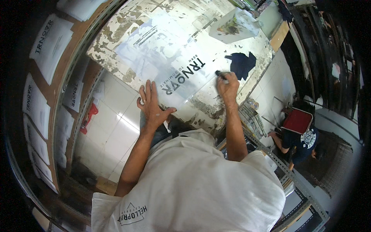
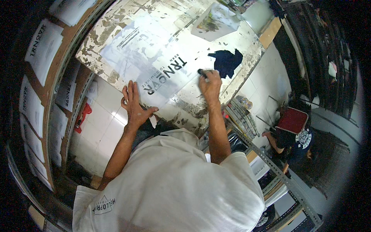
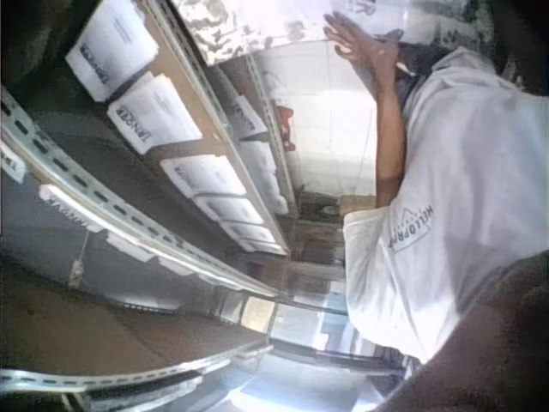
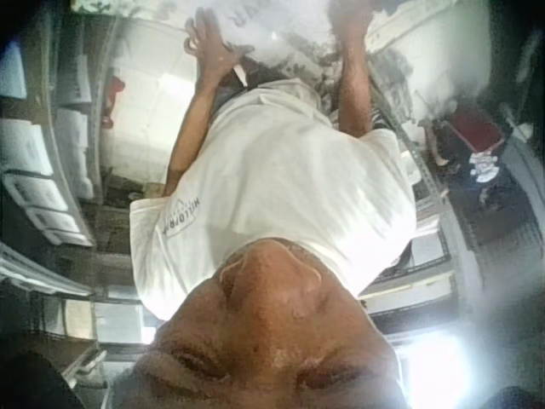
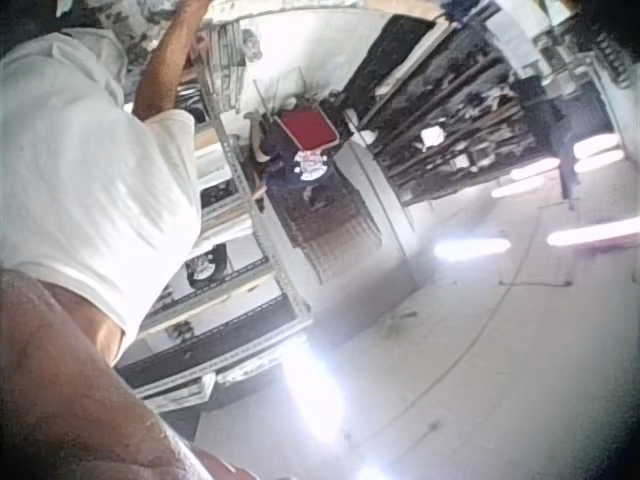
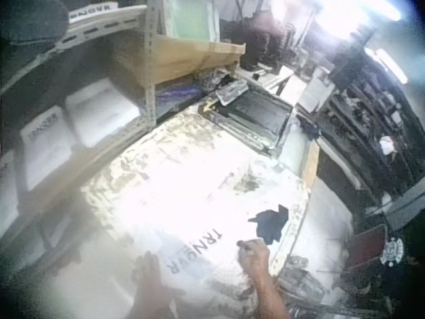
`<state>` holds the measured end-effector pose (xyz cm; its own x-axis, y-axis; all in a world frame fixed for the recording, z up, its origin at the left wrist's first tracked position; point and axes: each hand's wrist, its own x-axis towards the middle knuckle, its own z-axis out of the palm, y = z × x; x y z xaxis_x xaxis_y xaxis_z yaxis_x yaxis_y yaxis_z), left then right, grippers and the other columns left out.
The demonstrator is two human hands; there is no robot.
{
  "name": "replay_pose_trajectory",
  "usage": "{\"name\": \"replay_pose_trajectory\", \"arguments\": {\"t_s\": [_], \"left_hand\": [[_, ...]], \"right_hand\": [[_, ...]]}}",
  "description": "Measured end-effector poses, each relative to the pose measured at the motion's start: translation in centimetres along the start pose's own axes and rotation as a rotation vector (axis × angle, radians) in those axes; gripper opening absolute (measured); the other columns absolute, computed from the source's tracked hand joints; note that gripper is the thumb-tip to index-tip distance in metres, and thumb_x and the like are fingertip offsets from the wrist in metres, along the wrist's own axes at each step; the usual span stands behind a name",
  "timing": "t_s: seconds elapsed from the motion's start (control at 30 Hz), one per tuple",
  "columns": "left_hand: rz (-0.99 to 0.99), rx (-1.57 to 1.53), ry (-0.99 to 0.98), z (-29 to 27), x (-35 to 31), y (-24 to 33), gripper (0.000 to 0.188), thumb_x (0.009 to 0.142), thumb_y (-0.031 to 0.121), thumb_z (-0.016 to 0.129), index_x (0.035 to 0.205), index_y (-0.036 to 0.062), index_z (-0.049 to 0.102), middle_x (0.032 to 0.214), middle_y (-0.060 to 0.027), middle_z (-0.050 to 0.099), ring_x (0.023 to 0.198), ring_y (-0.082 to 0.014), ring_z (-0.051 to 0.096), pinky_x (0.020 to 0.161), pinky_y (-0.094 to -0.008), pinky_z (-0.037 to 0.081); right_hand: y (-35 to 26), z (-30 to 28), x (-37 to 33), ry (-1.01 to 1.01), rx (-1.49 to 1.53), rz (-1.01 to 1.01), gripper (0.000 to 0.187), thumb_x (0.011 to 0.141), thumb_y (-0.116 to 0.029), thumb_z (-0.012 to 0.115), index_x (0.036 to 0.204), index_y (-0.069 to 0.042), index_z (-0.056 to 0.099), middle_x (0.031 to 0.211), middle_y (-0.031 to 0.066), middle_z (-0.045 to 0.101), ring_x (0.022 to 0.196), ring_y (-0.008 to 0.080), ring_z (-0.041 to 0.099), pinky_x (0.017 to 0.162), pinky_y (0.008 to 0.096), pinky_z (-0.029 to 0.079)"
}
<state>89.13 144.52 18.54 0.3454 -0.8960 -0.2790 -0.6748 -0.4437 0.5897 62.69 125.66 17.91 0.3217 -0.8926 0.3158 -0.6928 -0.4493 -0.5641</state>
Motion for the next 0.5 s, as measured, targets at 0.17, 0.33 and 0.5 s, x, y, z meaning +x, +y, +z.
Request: {"name": "replay_pose_trajectory", "arguments": {"t_s": [0.17, 0.33, 0.5], "left_hand": [[0.012, 0.045, -0.001, -0.5, -0.2, 0.1, 0.137, 0.054, 0.051, 0.094, 0.161, 0.005, 0.022, 0.167, -0.0178, 0.02, 0.153, -0.0384, 0.015, 0.114, -0.0603, 0.015], [0.108, 0.021, 0.219, -0.9, 1.0, -1.0, 0.132, 0.054, 0.063, 0.09, 0.157, 0.0039, 0.032, 0.159, -0.023, 0.029, 0.149, -0.0416, 0.021, 0.111, -0.0625, 0.018], [0.11, 0.097, 0.161, -4.0, 5.0, -1.7, 0.14, 0.046, 0.059, 0.094, 0.158, 0.0056, 0.03, 0.164, -0.0252, 0.02, 0.153, -0.044, 0.013, 0.115, -0.0643, 0.01]], "right_hand": [[-1.1, -0.4, -1.0, 0.038, 0.084, 0.065, 0.023, 0.076, 0.001, 0.071, 0.099, 0.0, 0.072, 0.096, 0.0174, 0.068, 0.086, 0.0352, 0.067, 0.076, 0.0401, 0.053], [-5.4, 0.7, -1.2, -0.026, 0.159, 0.073, 0.023, 0.078, 0.005, 0.071, 0.101, 0.001, 0.073, 0.095, 0.0165, 0.069, 0.085, 0.0321, 0.068, 0.075, 0.0383, 0.054], [-5.9, 1.3, -0.5, -0.037, 0.122, 0.042, 0.026, 0.079, 0.006, 0.071, 0.104, 0.0, 0.075, 0.098, 0.0171, 0.069, 0.085, 0.0302, 0.068, 0.074, 0.0369, 0.054]]}}
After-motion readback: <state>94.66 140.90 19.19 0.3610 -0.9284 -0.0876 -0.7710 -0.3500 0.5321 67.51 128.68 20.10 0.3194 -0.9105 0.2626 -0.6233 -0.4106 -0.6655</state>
